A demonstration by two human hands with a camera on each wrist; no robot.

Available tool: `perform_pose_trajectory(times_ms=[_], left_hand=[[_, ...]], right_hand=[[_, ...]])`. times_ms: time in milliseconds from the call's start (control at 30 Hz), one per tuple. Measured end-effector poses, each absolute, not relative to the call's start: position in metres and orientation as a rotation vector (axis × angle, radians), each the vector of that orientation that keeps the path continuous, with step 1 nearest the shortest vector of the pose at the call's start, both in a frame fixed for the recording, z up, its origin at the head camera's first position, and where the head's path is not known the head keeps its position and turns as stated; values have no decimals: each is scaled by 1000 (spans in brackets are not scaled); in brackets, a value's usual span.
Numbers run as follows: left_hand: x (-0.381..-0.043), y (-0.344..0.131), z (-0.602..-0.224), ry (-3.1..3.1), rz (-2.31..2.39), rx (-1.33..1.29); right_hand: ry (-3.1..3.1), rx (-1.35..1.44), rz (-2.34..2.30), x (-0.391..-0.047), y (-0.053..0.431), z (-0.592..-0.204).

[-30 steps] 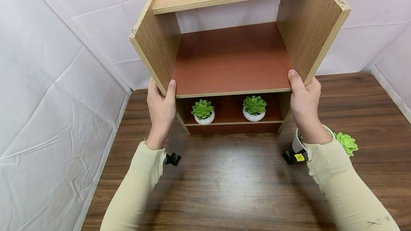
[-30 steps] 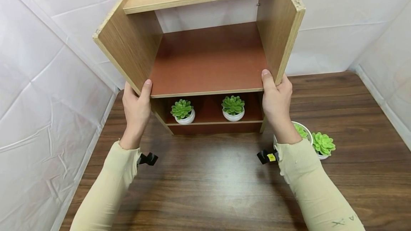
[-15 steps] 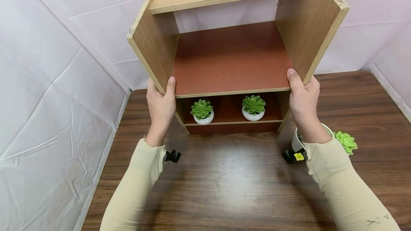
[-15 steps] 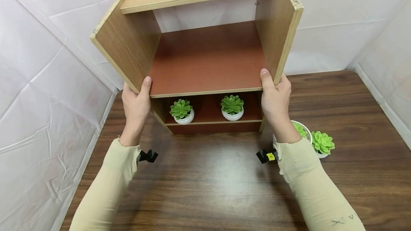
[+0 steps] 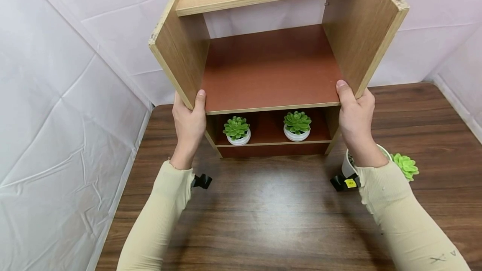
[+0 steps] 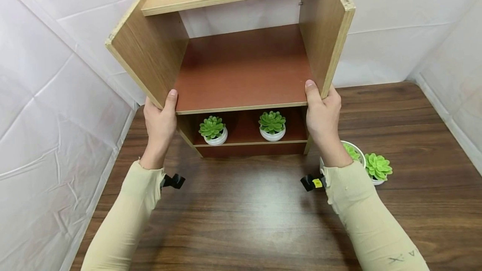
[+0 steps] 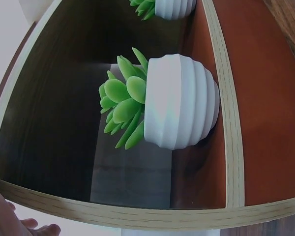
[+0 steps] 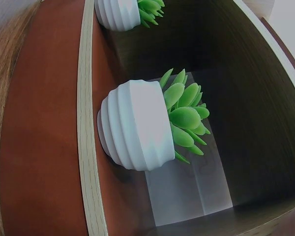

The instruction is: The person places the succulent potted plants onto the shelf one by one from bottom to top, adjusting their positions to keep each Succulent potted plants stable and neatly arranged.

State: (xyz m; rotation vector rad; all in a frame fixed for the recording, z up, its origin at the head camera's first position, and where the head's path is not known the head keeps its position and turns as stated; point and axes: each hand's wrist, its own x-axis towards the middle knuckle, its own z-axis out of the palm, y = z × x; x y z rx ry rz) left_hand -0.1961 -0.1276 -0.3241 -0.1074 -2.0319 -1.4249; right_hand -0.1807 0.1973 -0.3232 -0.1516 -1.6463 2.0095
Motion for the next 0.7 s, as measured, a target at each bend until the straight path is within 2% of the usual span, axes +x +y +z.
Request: perform_pose_trajectory(times_ms=[167, 400, 700], left_hand=[[-194, -124, -320, -2036, -1438, -100], [-170, -111, -293, -2048, -1477, -92], [-169, -111, -292, -2055, -1484, -89]], right_hand=[[-1648, -150, 2009, -181, 197, -323], [-1657, -151, 2002, -181, 197, -323], [-1652, -151, 2005, -180, 197, -323]])
